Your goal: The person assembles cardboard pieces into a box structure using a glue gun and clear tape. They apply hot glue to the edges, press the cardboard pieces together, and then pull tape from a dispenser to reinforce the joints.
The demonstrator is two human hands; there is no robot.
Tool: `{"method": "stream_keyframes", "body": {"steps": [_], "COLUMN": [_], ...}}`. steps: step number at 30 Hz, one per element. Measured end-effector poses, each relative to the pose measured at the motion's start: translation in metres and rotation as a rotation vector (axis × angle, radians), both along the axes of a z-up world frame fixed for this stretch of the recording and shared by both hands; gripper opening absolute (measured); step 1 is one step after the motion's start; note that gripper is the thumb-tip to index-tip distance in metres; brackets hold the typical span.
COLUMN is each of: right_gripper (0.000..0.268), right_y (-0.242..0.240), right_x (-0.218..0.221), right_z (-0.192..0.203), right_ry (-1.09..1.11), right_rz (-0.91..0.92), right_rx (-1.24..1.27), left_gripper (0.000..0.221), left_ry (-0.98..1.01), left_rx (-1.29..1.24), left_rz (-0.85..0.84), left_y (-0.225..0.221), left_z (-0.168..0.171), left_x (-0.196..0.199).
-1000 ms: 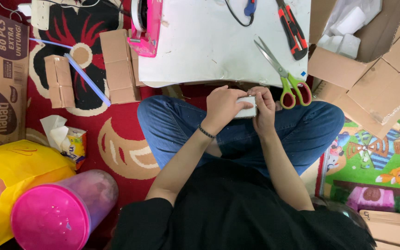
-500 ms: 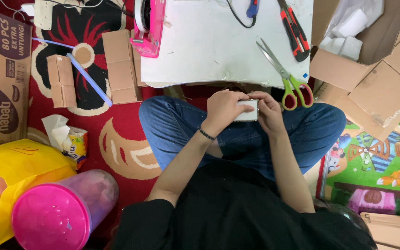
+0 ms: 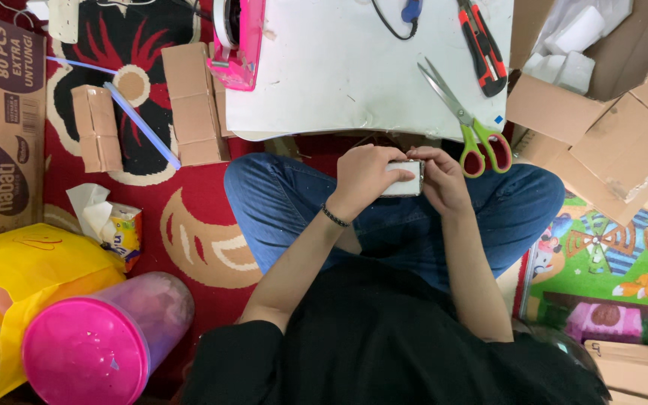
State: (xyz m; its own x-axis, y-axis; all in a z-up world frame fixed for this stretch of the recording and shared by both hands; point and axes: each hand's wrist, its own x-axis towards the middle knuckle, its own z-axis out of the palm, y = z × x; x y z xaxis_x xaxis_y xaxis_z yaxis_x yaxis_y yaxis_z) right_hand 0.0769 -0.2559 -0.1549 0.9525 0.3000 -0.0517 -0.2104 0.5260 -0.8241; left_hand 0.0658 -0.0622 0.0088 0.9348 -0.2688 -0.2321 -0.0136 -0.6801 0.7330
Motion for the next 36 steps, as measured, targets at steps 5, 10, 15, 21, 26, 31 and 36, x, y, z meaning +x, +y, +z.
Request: {"method": "stream_keyframes", "body": {"steps": [5,10,15,21,26,31,36], "right_gripper": [0.033,0.038,0.047,0.044,0.027,0.029,0.028], "right_y": [0.013,0.019,0.016,0.015,0.022,0.023,0.026], "right_x": [-0.009,-0.02,-0.015,-0.012,-0.011,-0.011,-0.008], "right_z": [0.048,0.04,0.019,0.043,0.042,0.048,0.045], "right_ry": [0.005,-0.119,-0.059,0.035,0.047,0.058,0.059], "right_rz": [-0.037,-0.04,0.049,0.066,-0.123,-0.13,-0.154], "right_rx": [-0.131,-0.305,-0.16,-0.075,-0.174,-0.203,-0.198], "left_gripper": [0.035,0.031,0.032,0.03,0.047,0.05,0.047], "left_ry": [-0.073,-0.091,-0.176,-0.187,-0.297,-0.161,0.048], "left_rx": [0.042,0.081,0.056,0.043,0.103,-0.276,-0.688], "left_rz": [-0.064,-0.071,-0.033,-0.047,0.026,0.298,0.37], "left_y": [-0.002,-0.009,-0.013,-0.011,0.0,0.054,0.058], "left_z": [-0.02,-0.03,-0.047,-0.024,-0.038,-0.027,-0.045], "left_x": [0.002,0.001,0.0,-0.002,0.003,-0.013,-0.038]}}
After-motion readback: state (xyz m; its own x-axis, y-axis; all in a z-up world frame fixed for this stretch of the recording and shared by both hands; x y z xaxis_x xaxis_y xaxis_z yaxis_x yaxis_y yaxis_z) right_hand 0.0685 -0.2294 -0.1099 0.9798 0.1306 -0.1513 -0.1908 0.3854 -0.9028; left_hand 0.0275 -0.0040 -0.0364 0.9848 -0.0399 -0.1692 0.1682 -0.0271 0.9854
